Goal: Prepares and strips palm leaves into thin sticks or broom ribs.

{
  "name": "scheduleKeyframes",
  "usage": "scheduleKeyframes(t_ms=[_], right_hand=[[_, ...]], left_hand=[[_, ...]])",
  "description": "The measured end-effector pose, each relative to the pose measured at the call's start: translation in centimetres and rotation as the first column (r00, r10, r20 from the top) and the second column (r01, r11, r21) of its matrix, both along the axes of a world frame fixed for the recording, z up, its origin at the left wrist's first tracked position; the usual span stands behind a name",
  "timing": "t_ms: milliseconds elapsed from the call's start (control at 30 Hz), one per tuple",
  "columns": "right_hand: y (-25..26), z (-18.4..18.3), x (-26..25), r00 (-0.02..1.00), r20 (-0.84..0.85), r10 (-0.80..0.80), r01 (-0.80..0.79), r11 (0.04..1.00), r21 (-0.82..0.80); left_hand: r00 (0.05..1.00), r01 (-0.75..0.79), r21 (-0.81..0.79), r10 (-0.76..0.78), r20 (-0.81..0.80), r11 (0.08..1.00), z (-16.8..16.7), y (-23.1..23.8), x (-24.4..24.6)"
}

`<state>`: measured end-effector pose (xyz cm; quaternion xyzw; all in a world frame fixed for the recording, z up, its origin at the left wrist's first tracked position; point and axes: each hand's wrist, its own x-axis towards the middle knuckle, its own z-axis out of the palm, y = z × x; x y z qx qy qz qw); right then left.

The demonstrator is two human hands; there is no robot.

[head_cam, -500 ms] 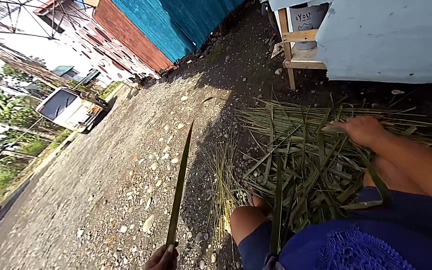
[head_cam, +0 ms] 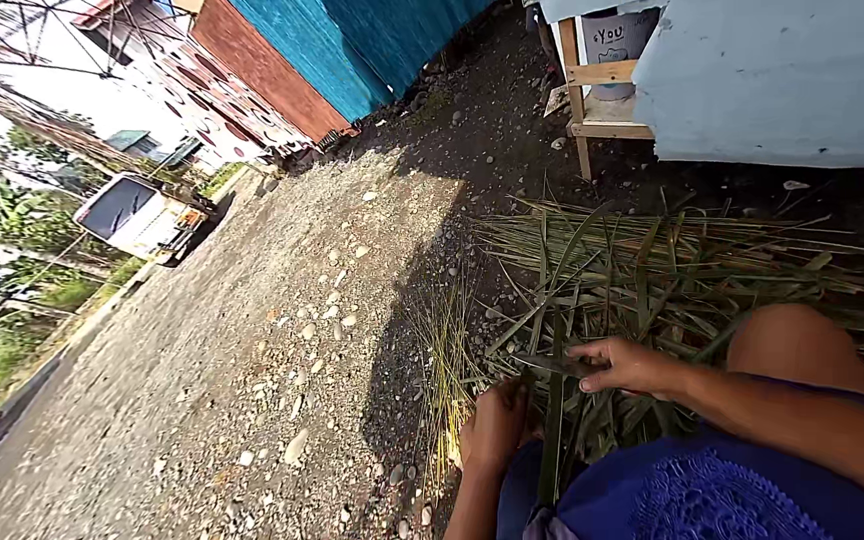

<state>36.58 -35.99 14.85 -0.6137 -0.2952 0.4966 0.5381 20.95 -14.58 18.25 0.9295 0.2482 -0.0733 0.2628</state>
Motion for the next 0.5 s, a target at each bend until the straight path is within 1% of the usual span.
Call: scheduleKeyframes(t_ms=[33,100,167,267,367,433,500], right_hand=[[0.1,-0.4,-1.0,0.998,-0.065,0.018,-0.017,1.0,0.013],[0.0,-1.1,-2.1,0.984,-0.176,0.029,-0.018,0.998,0.061],[-0.2,-1.3,-2.5,0.973,-0.232,-0.004,0.021,0.997,0.073],[-0.4,-1.2,-2.8,0.958,-0.279,-0.071,0.1,0.991,0.09],[-0.3,-1.0,-3.1,0.941,-0.304,-0.15,0.184,0.979,0.088],[0.0,-1.0,-3.2,0.924,-0.311,-0.224,0.255,0.965,0.063],[0.4,-1.0,-3.2,0.911,-0.295,-0.287,0.314,0.948,0.049]], left_hand=[[0.999,0.046,0.034,-0.046,0.017,0.998,-0.2,-1.0,0.6],[0.995,0.088,0.079,-0.091,0.034,0.993,-0.5,-2.7,1.7],[0.996,0.091,0.112,-0.09,-0.014,0.99,-0.4,-4.1,2.5],[0.995,0.097,0.193,-0.094,-0.026,0.976,0.1,-6.0,2.9],[0.993,0.119,0.322,-0.116,-0.028,0.939,0.5,-7.7,3.0],[0.992,0.123,0.347,-0.12,-0.03,0.93,0.5,-8.6,3.1],[0.993,0.115,0.333,-0.11,-0.031,0.936,0.6,-9.1,3.2]])
